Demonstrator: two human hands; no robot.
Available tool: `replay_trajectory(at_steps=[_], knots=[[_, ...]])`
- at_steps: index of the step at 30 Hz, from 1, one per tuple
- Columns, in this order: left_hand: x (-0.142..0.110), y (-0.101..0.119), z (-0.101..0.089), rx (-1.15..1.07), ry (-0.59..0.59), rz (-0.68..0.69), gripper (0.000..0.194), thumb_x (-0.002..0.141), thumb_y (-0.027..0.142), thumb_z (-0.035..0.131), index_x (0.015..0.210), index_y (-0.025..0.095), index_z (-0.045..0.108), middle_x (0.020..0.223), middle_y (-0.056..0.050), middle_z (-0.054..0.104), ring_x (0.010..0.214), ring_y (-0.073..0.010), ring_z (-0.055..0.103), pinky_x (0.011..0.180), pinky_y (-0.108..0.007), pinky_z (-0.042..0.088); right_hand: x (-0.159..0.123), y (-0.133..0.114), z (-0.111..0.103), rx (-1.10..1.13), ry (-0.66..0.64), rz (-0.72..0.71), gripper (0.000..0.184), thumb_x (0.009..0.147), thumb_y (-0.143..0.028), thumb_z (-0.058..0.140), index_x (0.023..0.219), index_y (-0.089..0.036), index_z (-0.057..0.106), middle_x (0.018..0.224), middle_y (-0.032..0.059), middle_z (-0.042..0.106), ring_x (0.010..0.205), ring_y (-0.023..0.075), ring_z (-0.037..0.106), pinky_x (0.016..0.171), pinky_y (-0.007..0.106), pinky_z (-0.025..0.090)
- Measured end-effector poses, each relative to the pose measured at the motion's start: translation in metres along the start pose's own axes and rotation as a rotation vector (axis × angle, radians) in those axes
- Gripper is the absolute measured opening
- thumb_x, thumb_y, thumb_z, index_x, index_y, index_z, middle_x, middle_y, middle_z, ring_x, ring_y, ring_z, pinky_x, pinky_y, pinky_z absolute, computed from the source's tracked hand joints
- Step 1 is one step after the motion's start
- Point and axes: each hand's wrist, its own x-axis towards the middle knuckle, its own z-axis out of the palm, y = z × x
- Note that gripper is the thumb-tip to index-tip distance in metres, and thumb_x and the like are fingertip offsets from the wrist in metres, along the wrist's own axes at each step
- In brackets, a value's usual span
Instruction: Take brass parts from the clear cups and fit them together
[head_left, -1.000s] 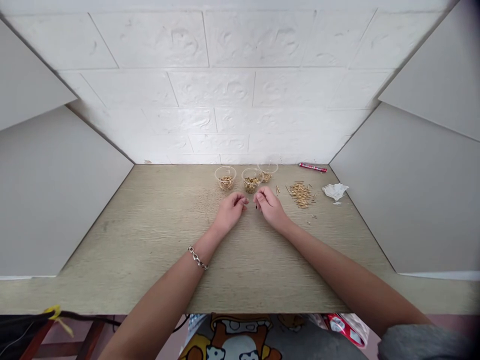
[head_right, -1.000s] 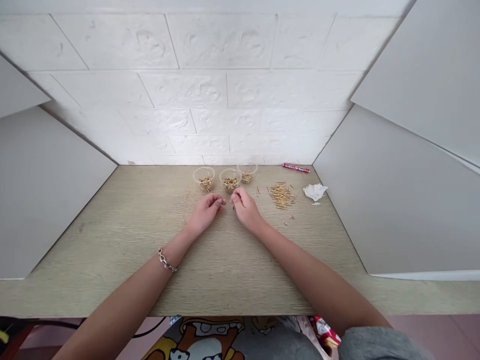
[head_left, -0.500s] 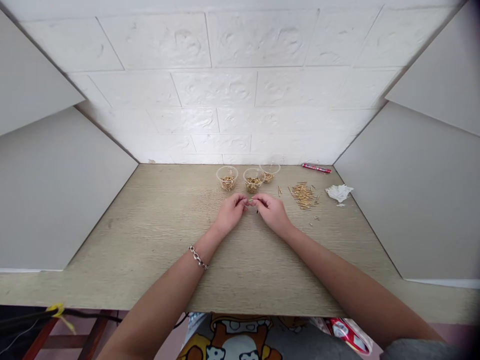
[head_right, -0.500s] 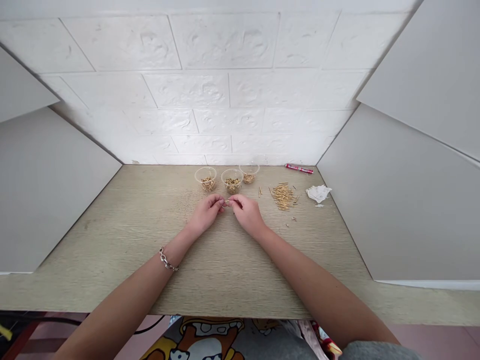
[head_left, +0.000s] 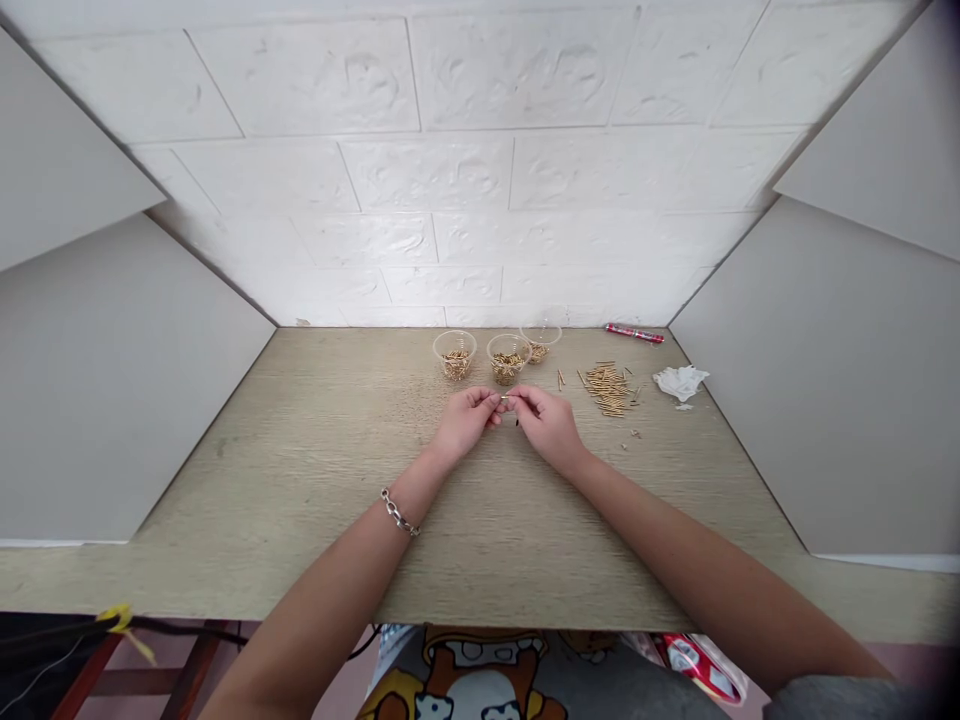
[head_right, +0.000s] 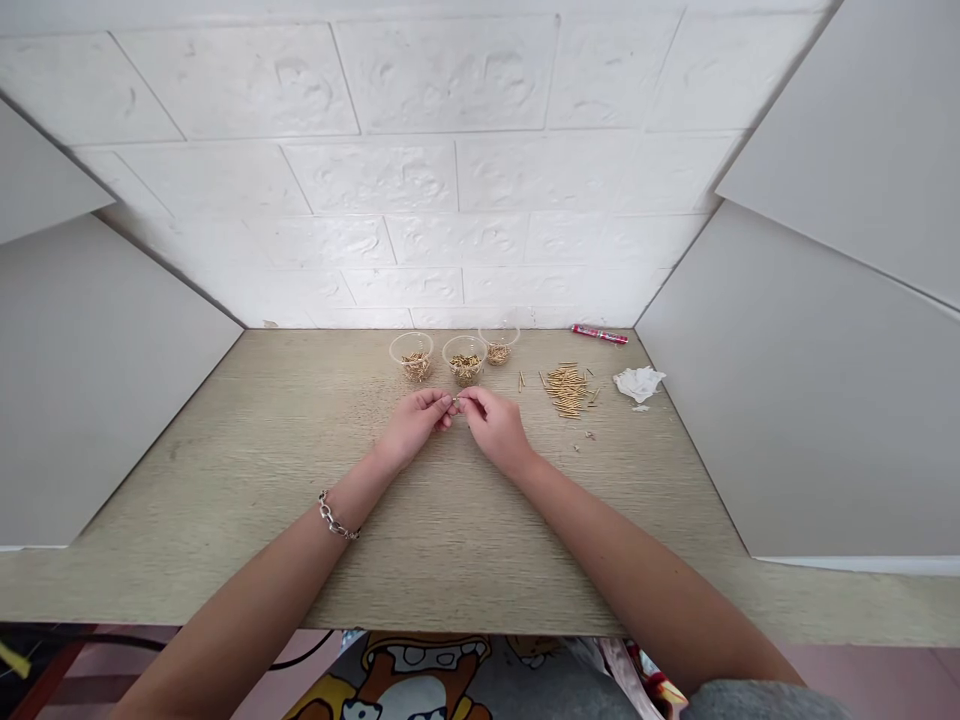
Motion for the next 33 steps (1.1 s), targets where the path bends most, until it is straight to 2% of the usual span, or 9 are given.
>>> replay_trajectory(at_steps=[7, 13, 17, 22, 33], knots=[[-0.0045, 0.0033, 0.0003, -0.350, -0.117, -0.131, 0.018, 0.067, 0.025, 0.063, 0.069, 0.009, 0.056, 0.066, 0.000, 0.054, 0.051, -0.0021, 0.044, 0.049, -0.014, 0.035, 0.0000, -0.0010, -0.0003, 0.099, 0.001, 0.032, 0.019, 0.077, -0.029, 0.047, 0.082, -0.016, 0.059, 0.067, 0.0014, 0.059, 0.057, 0.0112, 0.053, 0.055, 0.023, 0.043], [-0.0044, 0.0044, -0.0022, -0.401, -0.156, -0.178, 0.017, 0.066, 0.023, 0.065, 0.070, 0.009, 0.057, 0.066, 0.000, 0.053, 0.051, -0.0016, 0.044, 0.049, -0.013, 0.037, -0.0001, -0.0006, -0.0006, 0.176, -0.019, 0.059, 0.019, 0.076, -0.031, 0.048, 0.081, -0.016, 0.058, 0.064, 0.0009, 0.058, 0.054, 0.0107, 0.052, 0.051, 0.022, 0.043], [-0.0036, 0.0031, -0.0023, -0.375, -0.148, -0.176, 0.018, 0.066, 0.023, 0.065, 0.071, 0.008, 0.057, 0.066, 0.000, 0.053, 0.051, -0.0017, 0.044, 0.048, -0.013, 0.036, -0.0004, 0.0001, -0.0006, 0.174, -0.021, 0.059, 0.018, 0.076, -0.031, 0.048, 0.080, -0.016, 0.058, 0.064, 0.0009, 0.058, 0.054, 0.0107, 0.052, 0.051, 0.022, 0.043], [-0.0023, 0.0005, -0.0012, -0.284, -0.109, -0.110, 0.018, 0.067, 0.025, 0.062, 0.069, 0.009, 0.055, 0.066, -0.001, 0.054, 0.051, -0.0026, 0.043, 0.048, -0.015, 0.033, -0.0001, 0.0003, -0.0013, 0.111, -0.031, 0.069, 0.019, 0.075, -0.030, 0.047, 0.079, -0.016, 0.059, 0.063, 0.0012, 0.058, 0.054, 0.0112, 0.052, 0.052, 0.023, 0.042], [-0.0010, 0.0022, 0.0017, 0.112, 0.047, 0.029, 0.015, 0.072, 0.025, 0.051, 0.066, 0.012, 0.054, 0.056, 0.001, 0.052, 0.049, -0.0068, 0.043, 0.049, -0.019, 0.034, 0.0002, 0.0001, -0.0003, -0.012, -0.029, 0.035, 0.021, 0.076, -0.029, 0.044, 0.078, -0.016, 0.060, 0.062, 0.0011, 0.058, 0.052, 0.0111, 0.049, 0.053, 0.023, 0.039]])
